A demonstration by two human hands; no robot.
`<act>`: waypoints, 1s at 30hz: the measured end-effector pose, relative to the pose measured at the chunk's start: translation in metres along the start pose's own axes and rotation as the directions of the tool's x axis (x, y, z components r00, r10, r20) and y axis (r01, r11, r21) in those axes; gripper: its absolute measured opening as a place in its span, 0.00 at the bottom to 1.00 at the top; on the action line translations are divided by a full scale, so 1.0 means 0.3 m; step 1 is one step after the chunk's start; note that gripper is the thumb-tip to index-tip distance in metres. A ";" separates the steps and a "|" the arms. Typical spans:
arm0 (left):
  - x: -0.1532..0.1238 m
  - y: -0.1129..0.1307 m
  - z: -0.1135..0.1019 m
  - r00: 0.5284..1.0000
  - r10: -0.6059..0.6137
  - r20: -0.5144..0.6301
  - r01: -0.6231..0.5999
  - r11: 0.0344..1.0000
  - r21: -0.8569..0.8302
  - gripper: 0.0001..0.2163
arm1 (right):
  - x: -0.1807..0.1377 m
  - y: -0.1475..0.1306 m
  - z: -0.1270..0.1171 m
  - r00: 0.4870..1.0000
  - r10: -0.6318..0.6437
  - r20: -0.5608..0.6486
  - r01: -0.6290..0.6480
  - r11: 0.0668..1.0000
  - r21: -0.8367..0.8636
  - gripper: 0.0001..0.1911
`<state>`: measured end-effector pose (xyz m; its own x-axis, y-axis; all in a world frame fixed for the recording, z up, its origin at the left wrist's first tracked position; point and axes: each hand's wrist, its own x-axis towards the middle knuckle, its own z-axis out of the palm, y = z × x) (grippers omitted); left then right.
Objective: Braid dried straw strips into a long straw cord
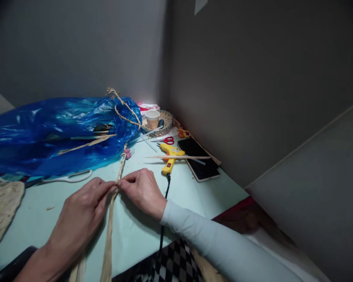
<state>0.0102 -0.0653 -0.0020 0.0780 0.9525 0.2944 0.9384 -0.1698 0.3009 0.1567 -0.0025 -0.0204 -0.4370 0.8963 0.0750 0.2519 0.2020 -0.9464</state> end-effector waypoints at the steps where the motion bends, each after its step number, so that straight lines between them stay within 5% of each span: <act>1: -0.002 -0.005 -0.004 1.000 0.002 -0.013 -0.002 1.000 -0.018 0.16 | -0.001 -0.002 0.002 1.000 0.002 -0.006 -0.002 1.000 0.002 0.14; 9: -0.039 0.012 0.009 0.948 0.145 -0.285 -0.123 0.988 0.093 0.09 | -0.012 -0.010 -0.004 0.999 -0.012 0.032 0.009 0.995 0.100 0.15; 14: -0.056 0.071 0.039 0.942 0.293 -0.165 -0.203 0.886 0.417 0.12 | -0.003 -0.003 -0.023 0.989 0.047 0.137 -0.083 0.959 0.272 0.13; 19: -0.080 0.116 0.069 0.958 0.283 -0.043 -0.206 0.787 0.582 0.18 | -0.004 -0.008 -0.033 0.980 0.096 0.174 -0.157 0.912 0.379 0.12; 22: -0.083 0.117 0.030 0.984 0.180 0.006 -0.167 0.896 0.411 0.17 | -0.008 -0.015 -0.035 0.980 0.110 0.169 -0.171 0.895 0.412 0.11; 25: -0.040 0.075 -0.043 1.000 -0.013 -0.027 0.012 0.999 -0.042 0.15 | -0.011 -0.023 -0.039 0.980 0.095 0.174 -0.164 0.883 0.440 0.12; 27: 0.009 0.036 -0.074 0.962 -0.265 0.061 0.263 0.850 -0.457 0.10 | -0.012 -0.026 -0.042 0.981 0.087 0.173 -0.157 0.878 0.451 0.12; 28: 0.034 0.020 -0.079 0.903 -0.369 0.218 0.415 0.624 -0.662 0.10 | -0.012 -0.026 -0.042 0.981 0.084 0.176 -0.157 0.877 0.455 0.12; 30: 0.077 -0.001 -0.065 0.864 -0.312 0.394 0.499 0.433 -0.751 0.13 | -0.012 -0.025 -0.042 0.978 0.078 0.194 -0.162 0.871 0.463 0.13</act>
<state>0.0052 -0.0483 0.0224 -0.0927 0.9760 -0.1972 0.1920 0.2118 0.9583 0.1672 -0.0023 -0.0097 -0.5755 0.8155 -0.0619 -0.1097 -0.1519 -0.9823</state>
